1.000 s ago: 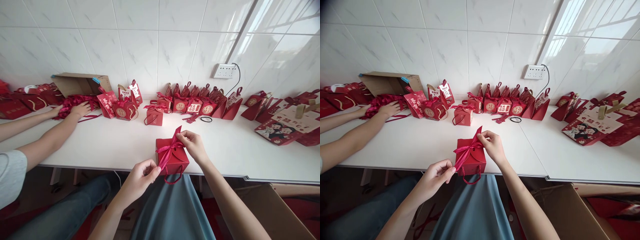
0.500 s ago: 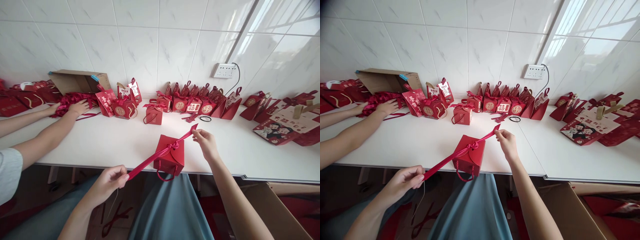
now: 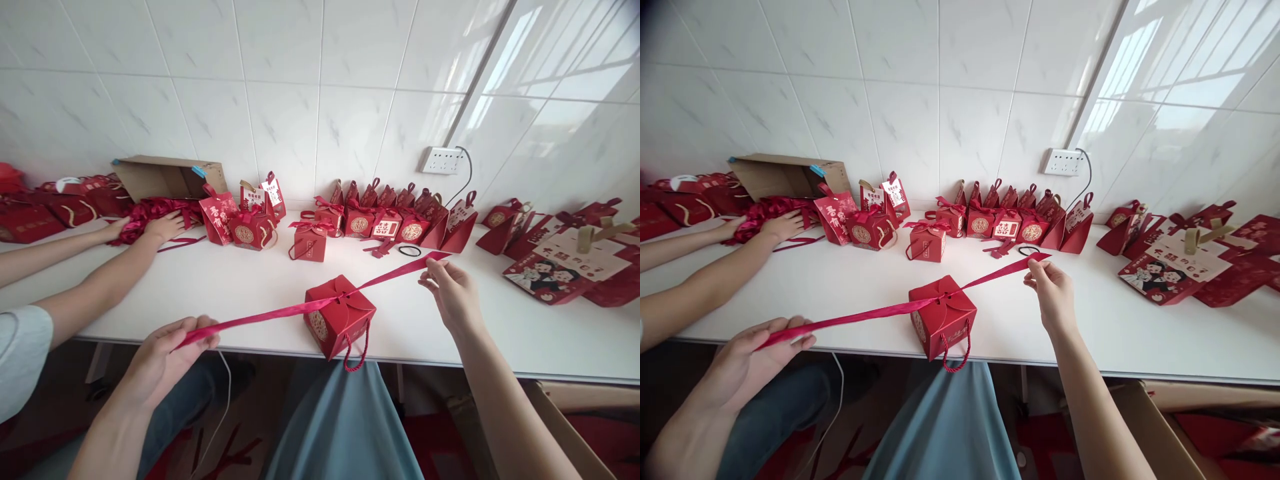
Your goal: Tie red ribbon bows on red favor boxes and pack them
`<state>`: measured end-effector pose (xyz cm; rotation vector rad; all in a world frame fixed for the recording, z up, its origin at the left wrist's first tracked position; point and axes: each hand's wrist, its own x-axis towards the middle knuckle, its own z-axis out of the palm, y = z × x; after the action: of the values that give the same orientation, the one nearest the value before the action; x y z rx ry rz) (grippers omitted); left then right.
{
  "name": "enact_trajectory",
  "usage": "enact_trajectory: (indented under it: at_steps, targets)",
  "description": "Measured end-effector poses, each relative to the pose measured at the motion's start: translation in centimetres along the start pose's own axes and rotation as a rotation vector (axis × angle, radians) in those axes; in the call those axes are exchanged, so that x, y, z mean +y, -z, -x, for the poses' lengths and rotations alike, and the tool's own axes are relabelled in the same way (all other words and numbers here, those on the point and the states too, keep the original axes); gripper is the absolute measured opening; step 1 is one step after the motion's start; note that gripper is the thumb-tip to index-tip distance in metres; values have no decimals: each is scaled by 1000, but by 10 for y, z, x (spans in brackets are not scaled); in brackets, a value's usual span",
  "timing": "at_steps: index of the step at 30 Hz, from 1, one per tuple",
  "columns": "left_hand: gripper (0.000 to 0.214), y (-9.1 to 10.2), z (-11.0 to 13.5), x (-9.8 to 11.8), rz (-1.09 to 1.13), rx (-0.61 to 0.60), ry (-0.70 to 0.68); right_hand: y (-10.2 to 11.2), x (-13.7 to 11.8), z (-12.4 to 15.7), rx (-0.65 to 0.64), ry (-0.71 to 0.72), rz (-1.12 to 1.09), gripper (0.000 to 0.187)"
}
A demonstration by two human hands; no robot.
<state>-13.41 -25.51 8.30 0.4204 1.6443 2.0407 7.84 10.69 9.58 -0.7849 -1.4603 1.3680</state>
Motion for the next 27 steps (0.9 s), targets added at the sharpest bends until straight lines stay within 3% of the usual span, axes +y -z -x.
enact_trajectory:
  at_steps: [4,8,13,16,21,24,27]
  targets:
    - [24,-46,-19,40,301,35,-163,-24,-43,-5,-69,163,-74,33]
    - [23,-109,-33,80,513,-101,-309,-57,-87,5,-230,292,1,33]
    - [24,-167,-30,98,279,-382,-407,-85,-117,26,-442,396,71,35]
    - [22,-179,-25,98,211,-488,-410,-91,-123,34,-474,406,90,34]
    - [17,-184,-20,97,218,-515,-422,-93,-125,41,-478,414,109,36]
    - [20,-179,-26,99,262,-439,-469,-86,-122,39,-455,426,91,35]
    - [15,-162,-42,99,229,-236,-588,-69,-113,29,-336,413,116,32]
